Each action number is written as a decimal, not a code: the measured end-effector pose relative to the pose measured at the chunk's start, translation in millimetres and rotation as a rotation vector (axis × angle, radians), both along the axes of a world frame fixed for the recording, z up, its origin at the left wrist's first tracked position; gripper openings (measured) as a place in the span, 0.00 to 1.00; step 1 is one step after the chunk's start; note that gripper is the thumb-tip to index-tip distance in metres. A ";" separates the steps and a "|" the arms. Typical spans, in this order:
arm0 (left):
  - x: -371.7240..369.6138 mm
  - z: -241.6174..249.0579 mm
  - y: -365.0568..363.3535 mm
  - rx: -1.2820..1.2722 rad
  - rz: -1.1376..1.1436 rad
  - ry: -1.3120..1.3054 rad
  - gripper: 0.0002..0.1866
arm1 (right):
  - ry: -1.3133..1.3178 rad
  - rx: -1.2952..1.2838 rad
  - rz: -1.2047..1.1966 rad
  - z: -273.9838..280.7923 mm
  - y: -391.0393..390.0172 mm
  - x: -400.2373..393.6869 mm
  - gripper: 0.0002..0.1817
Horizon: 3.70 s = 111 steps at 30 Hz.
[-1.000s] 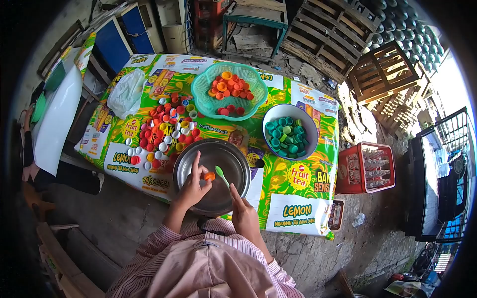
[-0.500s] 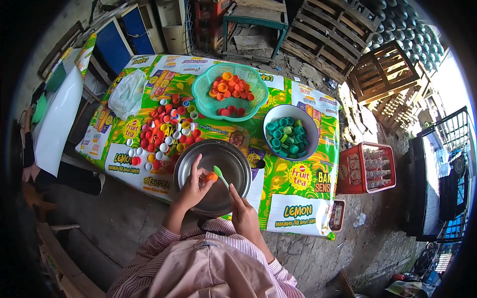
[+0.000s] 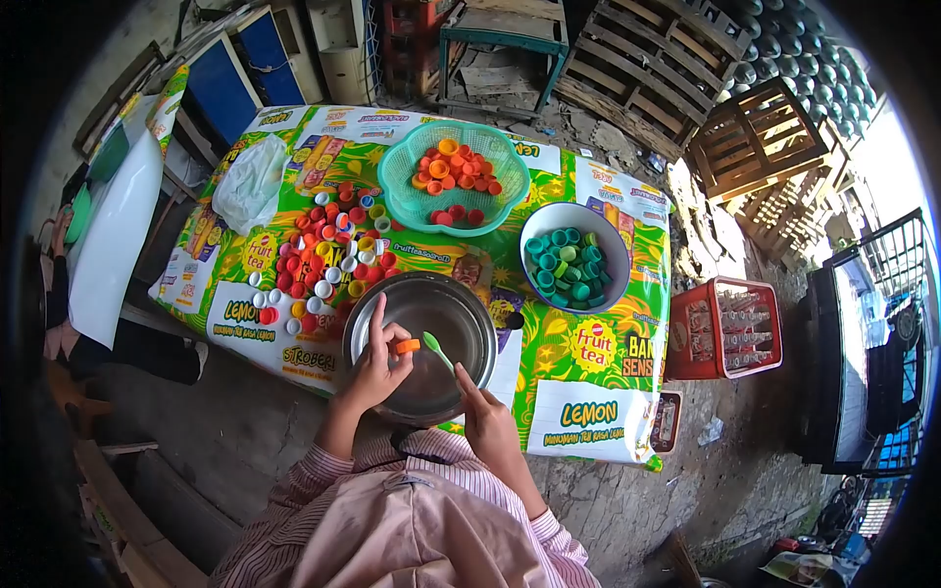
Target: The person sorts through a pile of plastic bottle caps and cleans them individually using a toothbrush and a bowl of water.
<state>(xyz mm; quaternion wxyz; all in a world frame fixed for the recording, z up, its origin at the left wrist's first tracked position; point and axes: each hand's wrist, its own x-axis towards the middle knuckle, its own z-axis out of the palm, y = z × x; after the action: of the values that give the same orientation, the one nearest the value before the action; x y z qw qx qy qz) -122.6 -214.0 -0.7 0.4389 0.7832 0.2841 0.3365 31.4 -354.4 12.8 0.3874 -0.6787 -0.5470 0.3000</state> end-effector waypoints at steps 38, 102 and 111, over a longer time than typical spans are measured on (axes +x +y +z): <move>-3.3 -13.9 -1.0 -0.705 -0.007 -0.277 0.19 | -0.090 0.076 -0.050 3.1 3.0 -1.2 0.28; -2.0 -31.8 -11.6 -1.203 0.155 -0.587 0.14 | -0.101 -0.041 -0.028 -4.4 16.3 -19.3 0.27; -0.3 -23.1 -13.4 -1.252 0.158 -0.602 0.14 | -0.293 -0.224 -0.040 29.2 19.4 -15.5 0.27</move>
<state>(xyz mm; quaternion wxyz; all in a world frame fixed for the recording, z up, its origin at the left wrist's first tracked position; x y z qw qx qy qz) -122.8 -227.4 -23.7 0.8415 0.2328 0.3466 0.3428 15.9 -335.0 42.0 0.2317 -0.7647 -0.5472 0.2492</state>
